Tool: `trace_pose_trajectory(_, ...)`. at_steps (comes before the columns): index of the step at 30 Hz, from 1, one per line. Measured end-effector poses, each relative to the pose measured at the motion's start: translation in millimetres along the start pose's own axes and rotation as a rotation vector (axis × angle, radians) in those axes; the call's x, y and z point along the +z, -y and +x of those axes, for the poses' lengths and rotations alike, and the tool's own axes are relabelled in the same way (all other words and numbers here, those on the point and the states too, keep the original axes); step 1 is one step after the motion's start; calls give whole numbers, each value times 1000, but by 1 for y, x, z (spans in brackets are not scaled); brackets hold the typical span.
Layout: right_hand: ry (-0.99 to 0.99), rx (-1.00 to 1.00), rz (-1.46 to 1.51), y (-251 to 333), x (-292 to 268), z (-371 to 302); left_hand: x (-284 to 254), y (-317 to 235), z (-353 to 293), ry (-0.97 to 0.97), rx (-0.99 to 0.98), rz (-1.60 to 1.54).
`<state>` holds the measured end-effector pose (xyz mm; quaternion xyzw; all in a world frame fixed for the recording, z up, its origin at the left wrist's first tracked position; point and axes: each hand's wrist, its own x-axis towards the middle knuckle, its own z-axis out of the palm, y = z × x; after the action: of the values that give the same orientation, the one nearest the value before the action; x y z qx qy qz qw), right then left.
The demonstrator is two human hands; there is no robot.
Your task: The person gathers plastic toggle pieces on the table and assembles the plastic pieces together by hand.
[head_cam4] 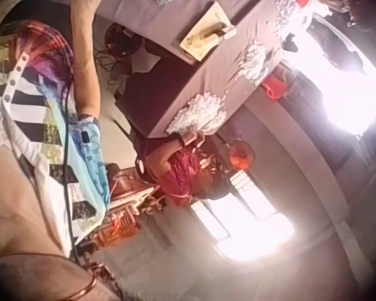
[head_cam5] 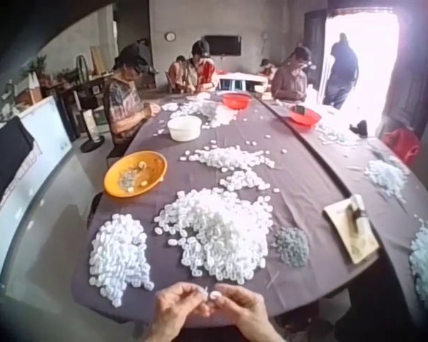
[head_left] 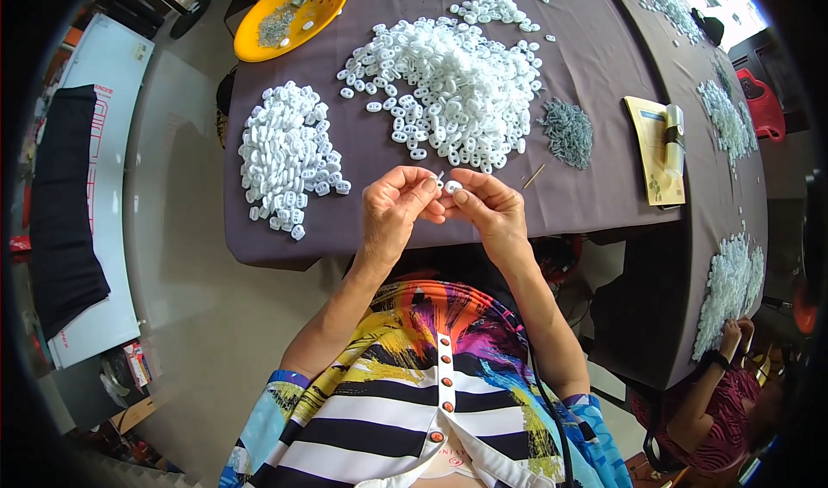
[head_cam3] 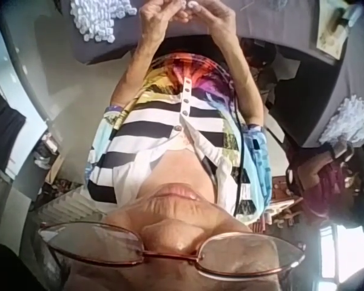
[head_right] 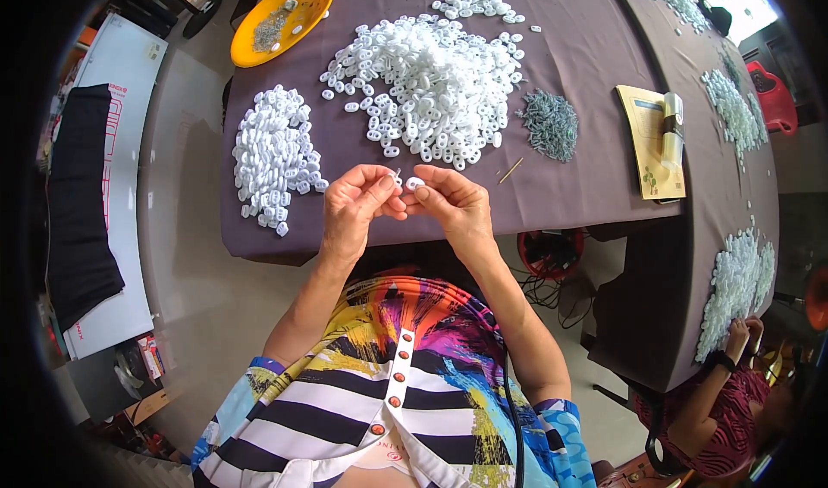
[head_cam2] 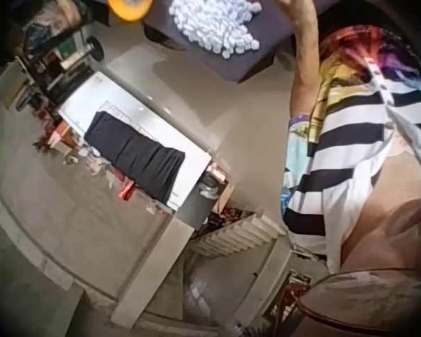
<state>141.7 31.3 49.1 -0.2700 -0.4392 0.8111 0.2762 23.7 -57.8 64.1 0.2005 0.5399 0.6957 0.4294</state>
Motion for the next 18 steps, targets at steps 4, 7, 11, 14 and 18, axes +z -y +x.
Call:
trace_pose_trajectory(4,-1,-8,19,1,0,1,1,1,-3,-1,-21,42)
trace_pose_trajectory(7,-15,-11,35,-1,-2,2,3,0,-4,-20,-45,17)
trace_pose_trajectory(11,-14,17,176,4,-4,1,6,0,-5,-31,-41,68)
trace_pose_trajectory(14,-41,-18,113,9,2,-1,7,1,-5,-27,-6,81)
trace_pose_trajectory(18,-120,-79,22,11,8,0,8,2,-6,-23,23,145)
